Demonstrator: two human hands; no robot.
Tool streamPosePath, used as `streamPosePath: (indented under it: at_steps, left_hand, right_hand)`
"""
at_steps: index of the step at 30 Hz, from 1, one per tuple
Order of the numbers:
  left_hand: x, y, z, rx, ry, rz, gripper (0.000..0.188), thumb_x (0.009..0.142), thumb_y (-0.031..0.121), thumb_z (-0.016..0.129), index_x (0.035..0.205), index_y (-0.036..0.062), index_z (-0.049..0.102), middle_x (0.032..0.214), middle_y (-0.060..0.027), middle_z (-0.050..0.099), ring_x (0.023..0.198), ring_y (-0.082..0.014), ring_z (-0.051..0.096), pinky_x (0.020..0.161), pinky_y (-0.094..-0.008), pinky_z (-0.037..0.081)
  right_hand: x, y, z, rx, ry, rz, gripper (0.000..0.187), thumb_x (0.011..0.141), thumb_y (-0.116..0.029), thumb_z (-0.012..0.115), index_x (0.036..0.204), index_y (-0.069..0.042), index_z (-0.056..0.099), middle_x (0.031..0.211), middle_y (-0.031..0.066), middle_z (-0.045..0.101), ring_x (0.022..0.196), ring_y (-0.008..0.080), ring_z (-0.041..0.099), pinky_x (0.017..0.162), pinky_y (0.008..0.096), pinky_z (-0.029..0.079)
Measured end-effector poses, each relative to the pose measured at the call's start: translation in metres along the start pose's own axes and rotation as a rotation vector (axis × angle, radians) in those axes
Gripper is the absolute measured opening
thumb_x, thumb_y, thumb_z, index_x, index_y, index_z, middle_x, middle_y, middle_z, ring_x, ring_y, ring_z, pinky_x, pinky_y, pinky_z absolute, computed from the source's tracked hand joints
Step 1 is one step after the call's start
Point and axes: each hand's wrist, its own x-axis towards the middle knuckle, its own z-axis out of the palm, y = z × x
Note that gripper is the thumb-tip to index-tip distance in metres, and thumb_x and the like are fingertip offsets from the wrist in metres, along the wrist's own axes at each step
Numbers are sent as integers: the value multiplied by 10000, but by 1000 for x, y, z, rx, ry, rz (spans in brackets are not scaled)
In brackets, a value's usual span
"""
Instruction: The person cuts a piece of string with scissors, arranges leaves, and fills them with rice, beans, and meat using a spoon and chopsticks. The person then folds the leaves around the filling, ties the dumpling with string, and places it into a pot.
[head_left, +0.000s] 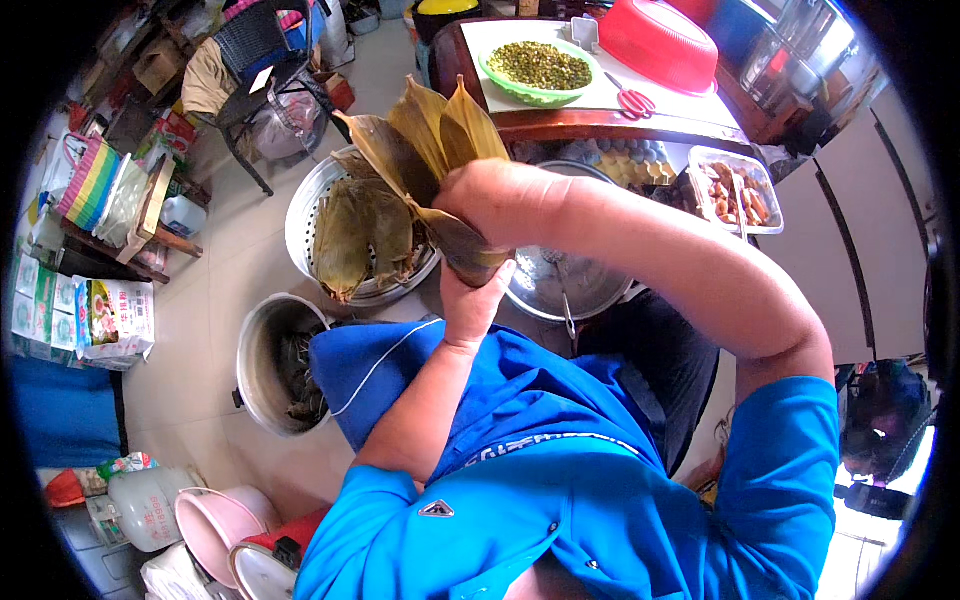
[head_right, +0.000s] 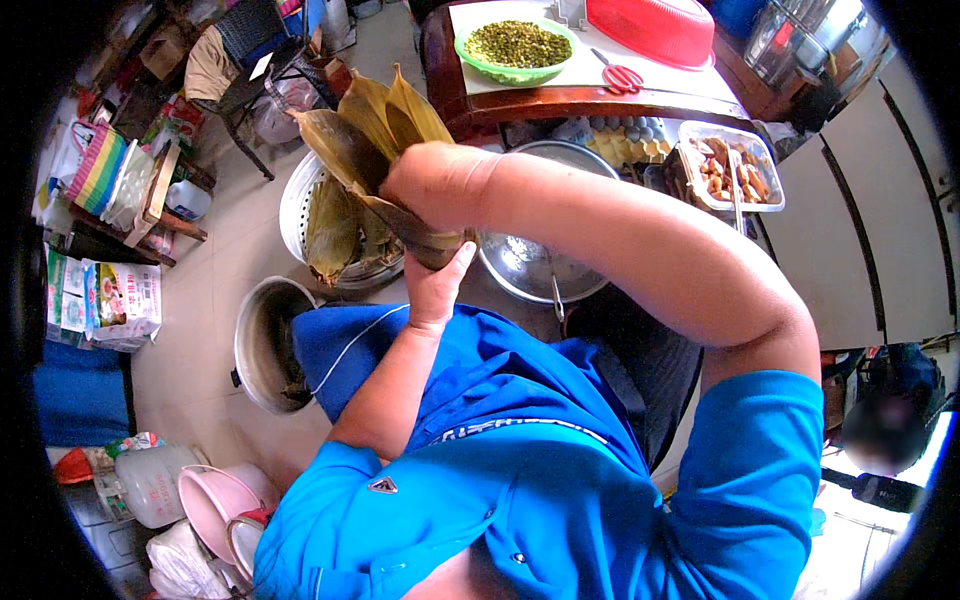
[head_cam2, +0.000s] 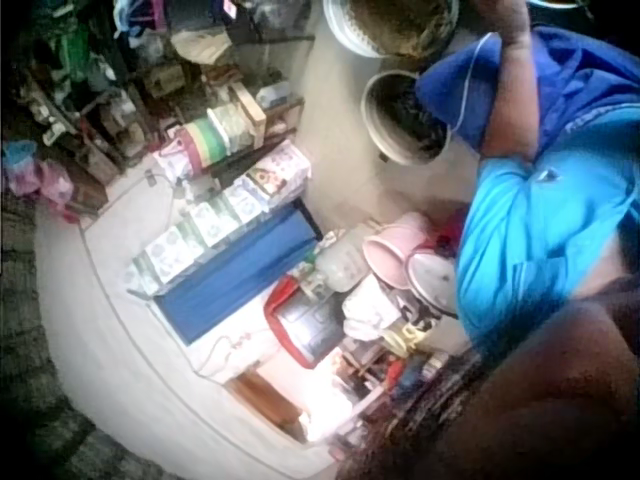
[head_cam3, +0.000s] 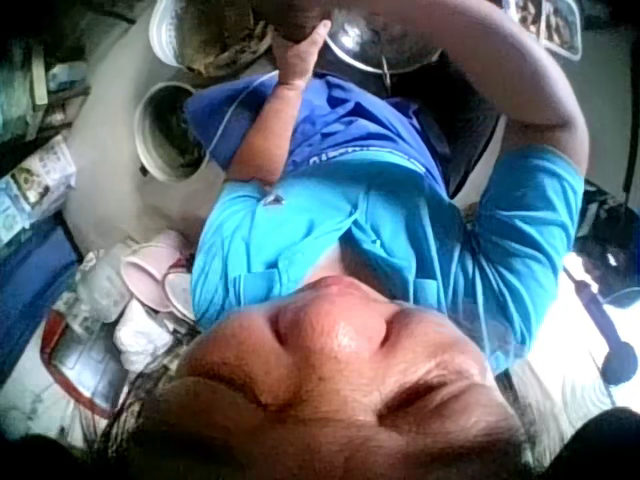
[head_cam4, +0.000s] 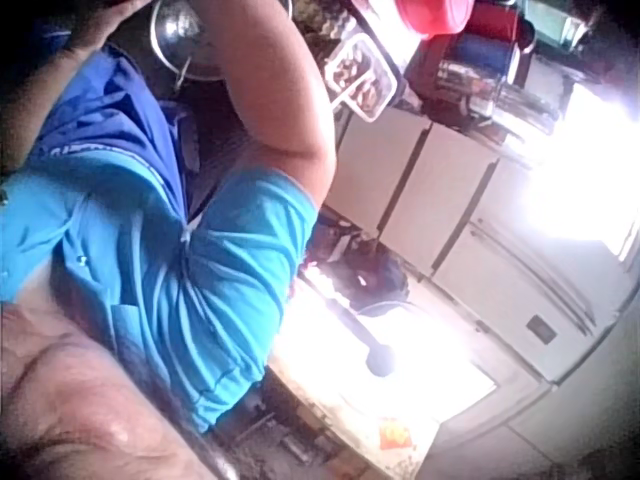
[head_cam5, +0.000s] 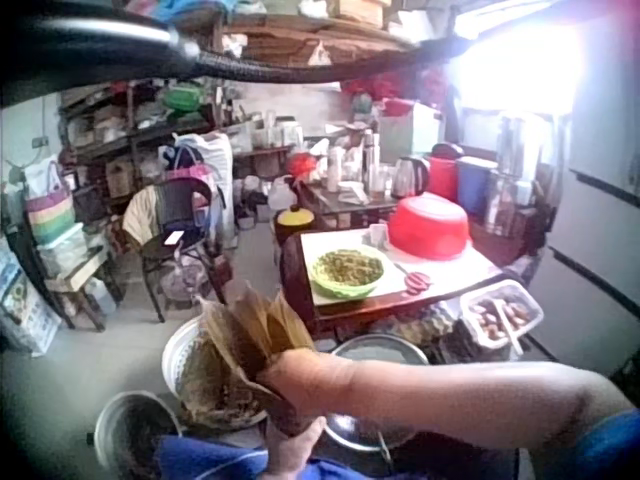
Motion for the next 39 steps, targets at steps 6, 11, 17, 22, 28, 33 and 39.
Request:
streamPosePath:
  at_steps: [6,11,17,22,28,33,39]
  left_hand:
    - [0,-20,-15,94,165,-27,591,719,11,727,1221,9,415,1140,-70,545,1008,-151,537,913,-291,419]
    - [-3,-10,-4,138,111,65,383,727,-21,706,1077,3,554,1020,-52,617,910,-150,583,862,-279,449]
    - [-8,-3,-12,548,32,306,467,747,8,695,1177,8,512,1137,-82,574,1067,-183,530,975,-334,375]
    - [-4,12,-8,307,-174,247,462,839,202,630,1250,54,481,1238,-72,535,1145,-206,494,1021,-375,333]
    - [-15,0,-15,-1132,-291,-509,573,926,370,438,1402,97,273,1424,-92,322,1313,-215,300,1103,-380,204]
    - [-11,-6,-16,-659,-312,-314,555,897,320,505,1377,111,319,1394,-86,364,1290,-217,336,1096,-385,223]
    - [-14,-11,-20,-324,-297,-91,545,861,260,585,1346,127,374,1358,-78,415,1263,-218,378,1087,-391,246]
  right_hand:
    - [-34,15,-3,185,740,-74,108,723,-85,621,827,-56,627,806,112,600,790,309,602,703,377,501]
    - [-48,92,65,107,887,120,147,799,-93,631,940,-54,645,945,100,628,878,279,625,750,336,515]
    - [-70,73,59,213,996,185,164,835,-91,591,971,-27,656,1031,141,633,911,287,633,798,338,511]
    - [-108,-9,25,489,678,-283,477,836,-319,608,1227,-66,503,1194,155,551,940,291,633,714,347,542]
    - [-71,-41,25,144,87,123,708,805,-423,601,1352,-57,340,1024,239,579,707,359,636,594,442,523]
    - [-70,-45,43,110,273,-4,622,812,-385,584,1329,-99,389,1015,167,623,661,331,637,579,417,538]
    - [-69,-46,40,109,152,83,610,836,-424,562,1335,-119,387,970,174,624,674,341,632,597,426,534]
